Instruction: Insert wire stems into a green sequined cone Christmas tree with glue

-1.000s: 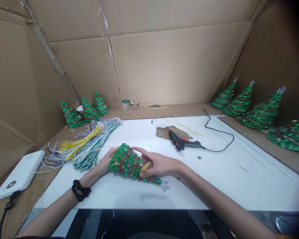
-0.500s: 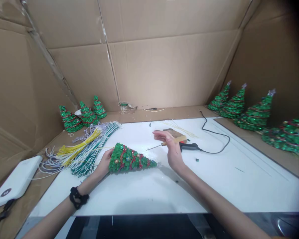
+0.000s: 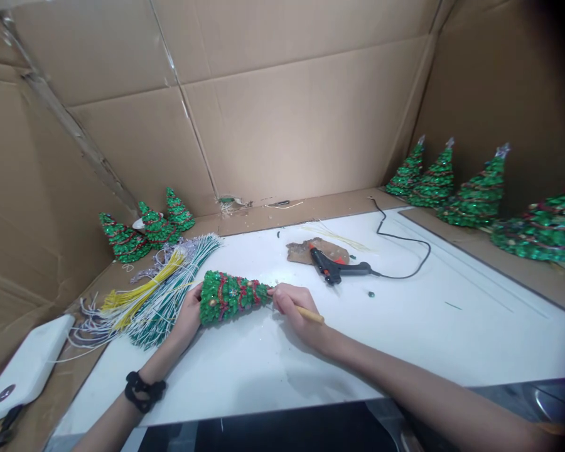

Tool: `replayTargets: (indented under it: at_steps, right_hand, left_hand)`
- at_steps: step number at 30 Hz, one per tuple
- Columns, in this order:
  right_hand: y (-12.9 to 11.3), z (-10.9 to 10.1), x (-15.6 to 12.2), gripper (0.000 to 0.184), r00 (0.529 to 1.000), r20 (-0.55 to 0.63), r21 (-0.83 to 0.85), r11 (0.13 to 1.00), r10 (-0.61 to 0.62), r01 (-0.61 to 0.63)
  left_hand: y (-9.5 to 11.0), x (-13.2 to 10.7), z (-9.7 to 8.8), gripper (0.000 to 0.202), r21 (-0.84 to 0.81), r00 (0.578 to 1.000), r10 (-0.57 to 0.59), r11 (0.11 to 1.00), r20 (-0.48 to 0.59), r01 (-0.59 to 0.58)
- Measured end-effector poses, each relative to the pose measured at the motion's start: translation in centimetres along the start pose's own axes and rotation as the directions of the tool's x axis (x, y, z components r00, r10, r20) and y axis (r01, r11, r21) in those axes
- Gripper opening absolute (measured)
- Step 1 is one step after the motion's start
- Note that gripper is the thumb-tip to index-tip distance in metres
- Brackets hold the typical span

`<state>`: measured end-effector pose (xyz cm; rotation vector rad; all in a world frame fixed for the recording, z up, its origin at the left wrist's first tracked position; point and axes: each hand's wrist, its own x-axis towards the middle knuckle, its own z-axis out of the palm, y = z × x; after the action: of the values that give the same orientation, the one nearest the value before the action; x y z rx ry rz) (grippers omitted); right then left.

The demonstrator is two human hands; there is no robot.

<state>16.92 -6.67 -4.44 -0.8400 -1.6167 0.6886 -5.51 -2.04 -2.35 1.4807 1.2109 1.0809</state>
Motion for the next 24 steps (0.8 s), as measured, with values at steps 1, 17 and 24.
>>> replayTargets:
  at_steps: [1,17,24]
  right_hand:
    - [0.2,0.1,-0.1,0.045,1.000,0.015,-0.001,1.000,0.005,-0.005]
    - [0.1,0.3,0.3,0.039,0.982,0.026,0.193,0.962,0.190,-0.191]
    - [-0.3,0.3,0.8,0.035,0.956,0.004,0.289,0.915,0.294,-0.282]
  left_hand:
    - [0.0,0.0,0.0,0.046,0.002,1.000,-0.001,1.000,0.008,0.001]
    - [3.0,-0.2,-2.6,0.014,0.279,0.946,-0.050,0.959,0.321,-0.044]
    - [4.7,1.2,-4.4,0.010,0.277,0.925,-0.145,0.960,0.352,0.045]
